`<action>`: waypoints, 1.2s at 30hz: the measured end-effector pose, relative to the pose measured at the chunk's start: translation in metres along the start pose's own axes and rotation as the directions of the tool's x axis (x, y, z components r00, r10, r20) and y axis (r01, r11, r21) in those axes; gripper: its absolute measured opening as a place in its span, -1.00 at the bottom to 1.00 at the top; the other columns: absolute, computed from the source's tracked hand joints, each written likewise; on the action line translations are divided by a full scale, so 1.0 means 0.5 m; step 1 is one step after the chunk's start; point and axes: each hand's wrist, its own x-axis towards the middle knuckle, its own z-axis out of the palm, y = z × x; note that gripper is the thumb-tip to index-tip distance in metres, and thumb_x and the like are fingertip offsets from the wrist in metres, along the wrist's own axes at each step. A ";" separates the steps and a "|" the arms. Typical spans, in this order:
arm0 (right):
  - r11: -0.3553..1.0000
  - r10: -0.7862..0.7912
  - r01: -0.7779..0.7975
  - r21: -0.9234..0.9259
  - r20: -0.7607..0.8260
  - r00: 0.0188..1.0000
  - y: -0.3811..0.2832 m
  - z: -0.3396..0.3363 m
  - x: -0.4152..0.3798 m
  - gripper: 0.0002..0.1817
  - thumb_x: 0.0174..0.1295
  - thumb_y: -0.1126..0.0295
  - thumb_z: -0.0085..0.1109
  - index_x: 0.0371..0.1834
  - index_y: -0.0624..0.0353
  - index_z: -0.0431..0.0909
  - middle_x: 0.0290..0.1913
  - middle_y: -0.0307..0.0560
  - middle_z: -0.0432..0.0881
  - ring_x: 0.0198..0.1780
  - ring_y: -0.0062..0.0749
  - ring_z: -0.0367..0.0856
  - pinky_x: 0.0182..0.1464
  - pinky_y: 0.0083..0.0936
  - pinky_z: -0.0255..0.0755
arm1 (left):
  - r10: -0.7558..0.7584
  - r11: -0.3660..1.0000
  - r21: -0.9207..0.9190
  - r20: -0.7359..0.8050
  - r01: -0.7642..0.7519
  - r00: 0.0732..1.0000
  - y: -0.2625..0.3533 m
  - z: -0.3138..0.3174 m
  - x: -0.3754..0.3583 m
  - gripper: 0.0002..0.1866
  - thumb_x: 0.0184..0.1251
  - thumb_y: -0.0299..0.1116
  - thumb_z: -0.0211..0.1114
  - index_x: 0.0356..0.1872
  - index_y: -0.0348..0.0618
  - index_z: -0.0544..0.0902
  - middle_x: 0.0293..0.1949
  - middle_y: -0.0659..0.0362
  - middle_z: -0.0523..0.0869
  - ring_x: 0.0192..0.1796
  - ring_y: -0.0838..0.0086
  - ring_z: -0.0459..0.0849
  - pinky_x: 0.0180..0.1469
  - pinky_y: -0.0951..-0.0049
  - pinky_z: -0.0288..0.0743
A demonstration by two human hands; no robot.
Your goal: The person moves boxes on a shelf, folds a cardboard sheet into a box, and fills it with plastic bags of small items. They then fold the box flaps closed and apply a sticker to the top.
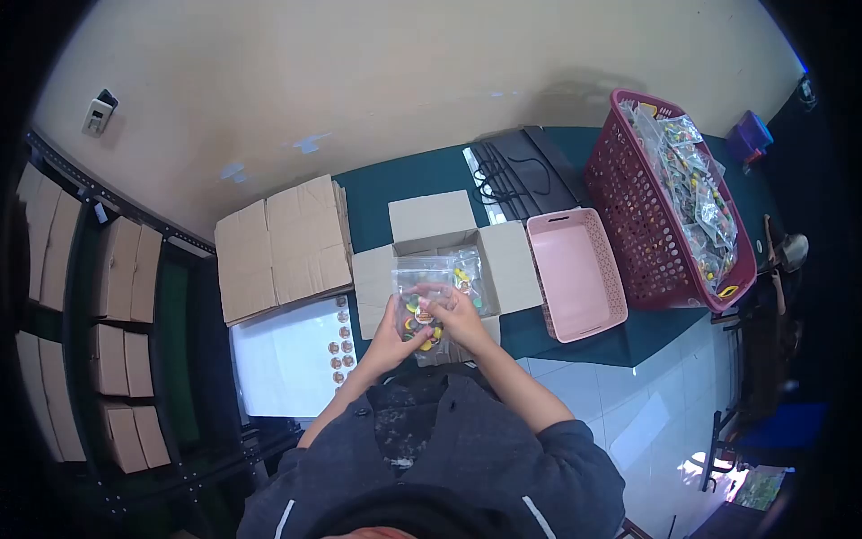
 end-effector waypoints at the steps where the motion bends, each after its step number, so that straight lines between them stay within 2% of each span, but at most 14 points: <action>1: 0.997 -0.010 0.013 0.078 -0.045 0.999 0.004 0.002 0.002 -0.64 0.25 0.42 0.12 0.08 0.31 0.39 0.00 -0.06 0.56 -0.03 -0.48 0.56 0.00 -0.54 0.47 | 0.043 0.995 0.093 0.004 -0.043 0.999 -0.010 -0.004 0.001 -0.41 0.25 -0.56 0.20 0.23 -0.22 0.10 -0.08 0.12 0.49 -0.15 0.56 0.59 -0.11 0.57 0.51; 5: 0.979 0.038 -0.022 0.204 -0.078 0.996 0.025 -0.009 0.014 -0.67 0.23 0.44 0.15 0.04 0.30 0.40 -0.05 -0.09 0.57 -0.05 -0.50 0.56 -0.02 -0.56 0.47 | 0.020 0.998 0.053 0.013 -0.021 1.000 -0.020 -0.011 0.006 -0.37 0.22 -0.54 0.24 0.24 -0.23 0.10 -0.03 0.10 0.48 -0.10 0.54 0.59 -0.07 0.55 0.50; 7: 0.994 -0.080 0.075 -0.075 -0.061 0.995 -0.008 0.018 -0.002 -0.70 0.31 0.36 0.06 0.02 0.30 0.40 -0.07 -0.10 0.57 -0.08 -0.53 0.55 -0.03 -0.59 0.45 | -0.049 0.993 -0.109 -0.064 0.042 0.997 0.002 0.003 0.008 -0.35 0.19 -0.54 0.27 0.25 -0.23 0.12 -0.01 0.10 0.48 -0.07 0.52 0.58 -0.05 0.53 0.50; 11: 0.994 -0.097 0.088 -0.072 -0.133 0.986 0.022 0.010 0.004 -0.69 0.33 0.30 0.04 0.03 0.28 0.39 -0.09 -0.12 0.56 -0.07 -0.55 0.54 -0.03 -0.60 0.44 | 0.077 0.997 0.030 -0.081 -0.075 0.994 -0.017 0.007 0.004 -0.39 0.20 -0.55 0.25 0.24 -0.23 0.15 -0.01 0.11 0.48 -0.05 0.53 0.57 -0.05 0.55 0.49; 14: 0.991 -0.040 0.063 0.122 -0.181 0.983 0.039 -0.002 0.012 -0.67 0.28 0.36 0.12 0.03 0.27 0.39 -0.10 -0.11 0.54 -0.05 -0.56 0.52 -0.02 -0.61 0.43 | 0.141 0.987 0.072 0.001 -0.141 0.990 -0.006 0.007 0.008 -0.46 0.27 -0.50 0.22 0.23 -0.21 0.19 -0.04 0.13 0.48 -0.08 0.58 0.55 -0.10 0.61 0.49; 17: 0.975 0.038 -0.001 0.224 -0.162 0.986 0.017 0.019 -0.002 -0.61 0.24 0.44 0.15 0.11 0.26 0.33 -0.10 -0.12 0.52 -0.03 -0.56 0.50 0.00 -0.60 0.42 | -0.037 0.988 -0.154 -0.108 0.020 0.993 -0.007 0.007 0.009 -0.57 0.37 -0.38 0.13 0.19 -0.22 0.25 -0.09 0.15 0.51 -0.10 0.60 0.54 -0.15 0.63 0.48; 19: 0.979 -0.204 0.205 -0.004 -0.107 0.973 0.022 0.037 -0.009 -0.58 0.30 0.41 0.06 0.19 0.25 0.25 -0.03 -0.10 0.50 -0.01 -0.55 0.49 0.02 -0.59 0.41 | 0.032 0.999 -0.007 -0.187 -0.034 0.982 -0.017 -0.009 0.014 -0.62 0.45 -0.24 0.03 0.17 -0.21 0.30 -0.10 0.17 0.51 -0.12 0.63 0.53 -0.22 0.67 0.46; 21: 0.981 -0.189 0.193 0.029 -0.086 0.978 0.025 0.038 -0.008 -0.55 0.30 0.43 0.06 0.22 0.24 0.22 0.01 -0.08 0.49 0.01 -0.54 0.49 0.02 -0.58 0.41 | -0.011 1.000 -0.010 -0.182 0.009 0.983 -0.031 -0.014 0.016 -0.61 0.48 -0.19 -0.05 0.17 -0.21 0.32 -0.07 0.16 0.50 -0.06 0.59 0.50 -0.10 0.62 0.43; 23: 0.981 -0.178 0.183 0.066 -0.067 0.982 0.031 0.034 -0.003 -0.53 0.30 0.45 0.05 0.25 0.24 0.18 0.06 -0.06 0.48 0.03 -0.53 0.49 0.03 -0.58 0.42 | 0.135 0.991 0.051 -0.207 -0.128 0.969 -0.046 -0.018 0.019 -0.61 0.49 -0.19 -0.07 0.17 -0.22 0.31 -0.04 0.13 0.50 0.04 0.52 0.46 0.09 0.52 0.35; 27: 0.972 -0.091 0.110 0.207 -0.102 0.991 0.042 0.017 0.000 -0.55 0.29 0.48 0.05 0.23 0.25 0.22 0.09 0.00 0.48 0.05 -0.51 0.49 0.04 -0.59 0.42 | 0.076 0.997 -0.002 -0.205 -0.078 0.976 -0.037 -0.016 0.016 -0.59 0.51 -0.15 -0.12 0.17 -0.24 0.32 0.01 0.10 0.49 0.11 0.47 0.42 0.21 0.46 0.22; 29: 0.962 -0.081 0.114 0.249 -0.141 0.987 0.038 0.021 -0.003 -0.57 0.30 0.47 0.05 0.21 0.26 0.23 0.08 0.01 0.48 0.04 -0.52 0.49 0.03 -0.60 0.42 | 0.082 0.996 -0.013 -0.146 -0.084 0.986 -0.030 -0.019 0.016 -0.59 0.43 -0.26 0.05 0.19 -0.24 0.29 0.05 0.10 0.46 0.10 0.48 0.44 0.16 0.48 0.30; 31: 0.978 -0.201 0.206 0.021 -0.139 0.970 0.018 0.032 -0.006 -0.65 0.31 0.40 0.05 0.12 0.24 0.32 -0.02 -0.03 0.55 -0.05 -0.54 0.53 -0.03 -0.61 0.42 | 0.065 0.998 -0.012 -0.090 -0.066 0.994 -0.003 0.001 0.006 -0.53 0.35 -0.34 0.15 0.21 -0.23 0.27 0.08 0.10 0.44 0.09 0.48 0.46 0.14 0.49 0.34; 32: 0.978 -0.201 0.206 0.021 -0.139 0.970 0.020 0.027 -0.002 -0.65 0.31 0.40 0.05 0.12 0.24 0.32 -0.02 -0.03 0.55 -0.05 -0.54 0.53 -0.03 -0.61 0.42 | 0.049 0.999 -0.010 -0.031 -0.049 0.998 0.006 0.007 0.002 -0.45 0.26 -0.43 0.25 0.23 -0.22 0.24 0.11 0.09 0.43 0.08 0.48 0.47 0.11 0.50 0.37; 36: 0.962 -0.271 0.267 -0.053 -0.276 0.922 0.013 -0.006 0.005 -0.80 0.28 0.38 0.11 -0.13 0.26 0.51 -0.23 -0.09 0.63 -0.17 -0.57 0.55 -0.09 -0.61 0.41 | 0.034 0.996 0.078 0.079 -0.040 0.996 0.026 0.006 0.000 -0.23 0.11 -0.57 0.34 0.33 -0.17 0.11 0.11 0.10 0.41 0.09 0.51 0.47 0.10 0.48 0.41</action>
